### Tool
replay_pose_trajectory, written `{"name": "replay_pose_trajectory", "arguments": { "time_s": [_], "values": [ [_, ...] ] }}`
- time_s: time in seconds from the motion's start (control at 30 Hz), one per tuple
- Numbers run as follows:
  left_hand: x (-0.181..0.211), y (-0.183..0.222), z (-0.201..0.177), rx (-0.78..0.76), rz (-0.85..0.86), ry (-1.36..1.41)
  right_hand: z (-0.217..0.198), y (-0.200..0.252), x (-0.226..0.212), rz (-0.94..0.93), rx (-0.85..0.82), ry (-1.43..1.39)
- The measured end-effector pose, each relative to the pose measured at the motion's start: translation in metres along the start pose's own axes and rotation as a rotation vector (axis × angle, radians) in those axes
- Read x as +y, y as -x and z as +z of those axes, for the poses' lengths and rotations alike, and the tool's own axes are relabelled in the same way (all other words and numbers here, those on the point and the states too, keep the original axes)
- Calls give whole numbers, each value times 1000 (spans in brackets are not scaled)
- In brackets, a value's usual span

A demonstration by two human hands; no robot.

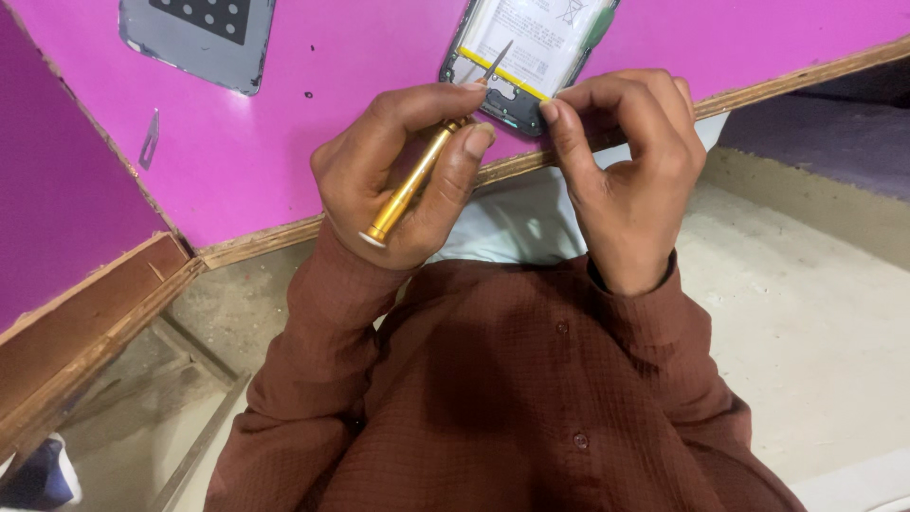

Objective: The person is repairing a smartphone by manipulating its internal components. They use a gold-colored precision screwdriver to adjust parts near the battery and motherboard, and use their fingers to peel and reposition adhesive strips and connectors. The back cover of the phone is placed on the table nearby.

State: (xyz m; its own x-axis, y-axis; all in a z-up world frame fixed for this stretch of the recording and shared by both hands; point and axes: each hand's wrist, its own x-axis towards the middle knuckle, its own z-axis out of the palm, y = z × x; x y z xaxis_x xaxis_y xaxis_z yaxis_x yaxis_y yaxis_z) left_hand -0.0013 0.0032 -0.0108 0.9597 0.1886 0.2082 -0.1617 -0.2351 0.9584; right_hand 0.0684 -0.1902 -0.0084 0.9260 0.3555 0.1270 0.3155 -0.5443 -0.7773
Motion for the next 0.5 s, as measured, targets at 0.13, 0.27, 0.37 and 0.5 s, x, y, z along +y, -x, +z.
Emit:
{"name": "replay_pose_trajectory", "arguments": {
  "time_s": [0.13,0.27,0.37,0.5],
  "values": [
    [1,-1,0,-3,-5,-6,1,3,3,-25,0,31],
    [0,-3,-1,-39,18,-34,1,4,7,-56,8,56],
    [3,-4,0,-78,44,-39,0,6,9,-54,11,49],
    [9,-7,-1,-138,19,-13,-4,9,14,-116,30,101]
  ]
}}
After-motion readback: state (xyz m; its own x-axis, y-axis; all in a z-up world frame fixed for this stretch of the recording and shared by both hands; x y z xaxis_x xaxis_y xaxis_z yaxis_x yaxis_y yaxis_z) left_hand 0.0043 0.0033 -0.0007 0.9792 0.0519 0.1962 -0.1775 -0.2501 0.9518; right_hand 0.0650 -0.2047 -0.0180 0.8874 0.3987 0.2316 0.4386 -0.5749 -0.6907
